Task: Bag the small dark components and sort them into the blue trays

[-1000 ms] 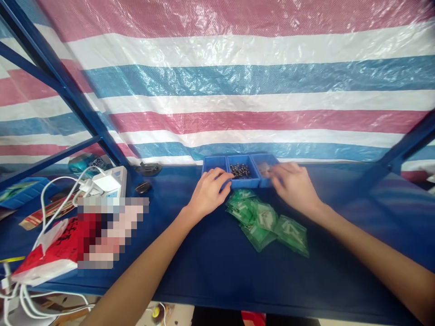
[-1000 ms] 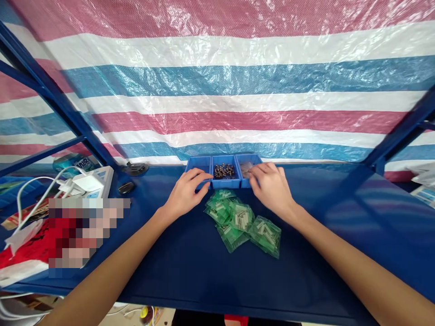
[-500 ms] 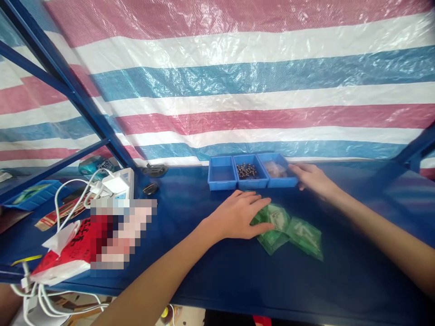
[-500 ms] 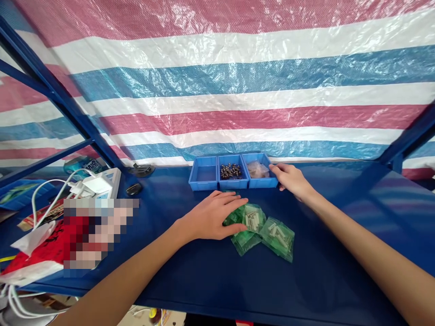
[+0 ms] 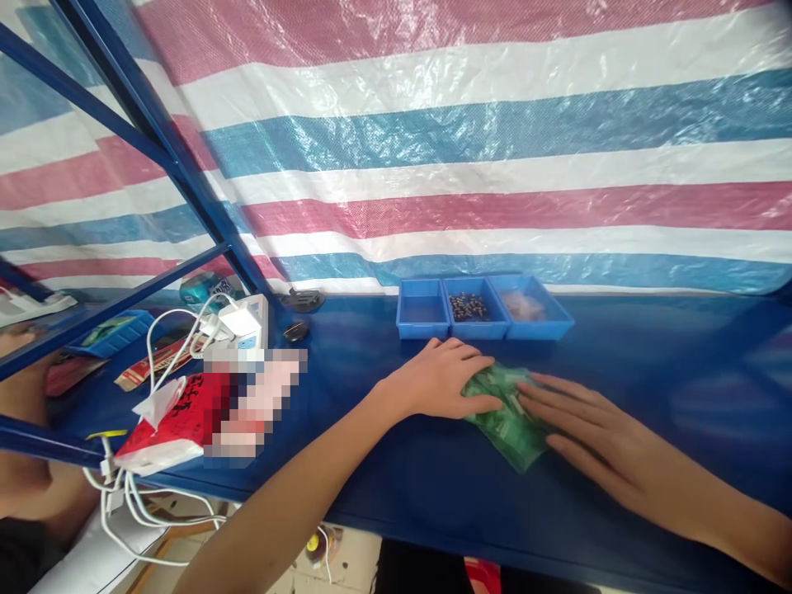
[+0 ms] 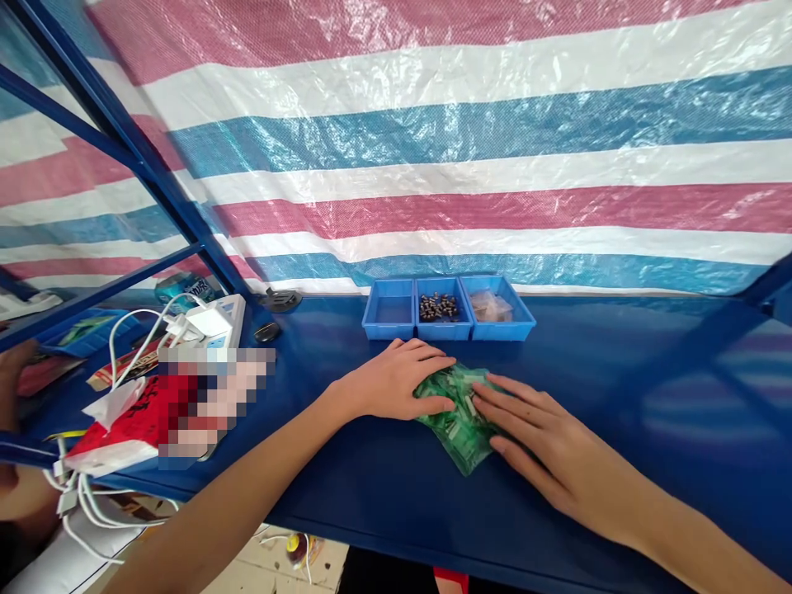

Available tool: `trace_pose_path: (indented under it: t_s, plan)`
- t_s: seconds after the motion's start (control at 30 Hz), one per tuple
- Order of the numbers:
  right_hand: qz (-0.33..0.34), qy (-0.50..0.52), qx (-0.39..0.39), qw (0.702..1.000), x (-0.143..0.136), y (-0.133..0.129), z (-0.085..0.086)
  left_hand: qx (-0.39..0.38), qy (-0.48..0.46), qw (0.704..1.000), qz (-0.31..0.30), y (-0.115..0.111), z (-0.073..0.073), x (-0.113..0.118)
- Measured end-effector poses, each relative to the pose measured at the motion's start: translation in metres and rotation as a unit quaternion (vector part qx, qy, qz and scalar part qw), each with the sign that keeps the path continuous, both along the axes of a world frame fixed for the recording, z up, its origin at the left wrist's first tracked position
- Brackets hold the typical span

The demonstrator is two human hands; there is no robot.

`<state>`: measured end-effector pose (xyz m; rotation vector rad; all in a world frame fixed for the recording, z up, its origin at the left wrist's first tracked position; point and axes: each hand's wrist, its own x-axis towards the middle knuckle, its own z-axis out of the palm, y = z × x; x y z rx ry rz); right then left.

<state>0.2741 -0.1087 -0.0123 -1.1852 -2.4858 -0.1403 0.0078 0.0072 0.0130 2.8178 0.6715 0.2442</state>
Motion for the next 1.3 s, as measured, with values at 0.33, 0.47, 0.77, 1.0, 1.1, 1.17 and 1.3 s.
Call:
trace_pose_path:
  t_s: [0.33, 0.47, 0.77, 1.0, 1.1, 1.17, 1.3]
  plan:
    - [-0.069, 0.071, -0.065, 0.993, -0.007, 0.015, -0.010, -0.055, 0.033, 0.998, 0.012, -0.011, -0.015, 0.009]
    - [-0.086, 0.119, -0.027, 0.989, -0.006, 0.024, 0.005, -0.058, 0.023, 0.998, 0.011, -0.013, -0.003, 0.007]
    - [-0.381, 0.356, -0.221, 0.824, 0.041, 0.121, 0.036, 0.177, -0.116, 0.969, 0.129, 0.022, 0.009, -0.009]
    - [-0.374, 0.400, -0.214, 0.809, 0.037, 0.134, 0.005, 0.157, -0.096, 0.967, 0.175, 0.046, -0.016, -0.009]
    - [-0.367, 0.396, -0.200, 0.818, 0.039, 0.131, 0.002, 0.148, -0.101, 0.964, 0.195, 0.047, -0.017, -0.003]
    - [-0.362, 0.391, -0.193, 0.824, 0.041, 0.129, 0.003, 0.153, -0.102, 0.962, 0.201, 0.047, -0.018, -0.001]
    - [-0.353, 0.386, -0.191, 0.830, 0.042, 0.123, 0.007, 0.160, -0.108, 0.959, 0.205, 0.047, -0.021, 0.002]
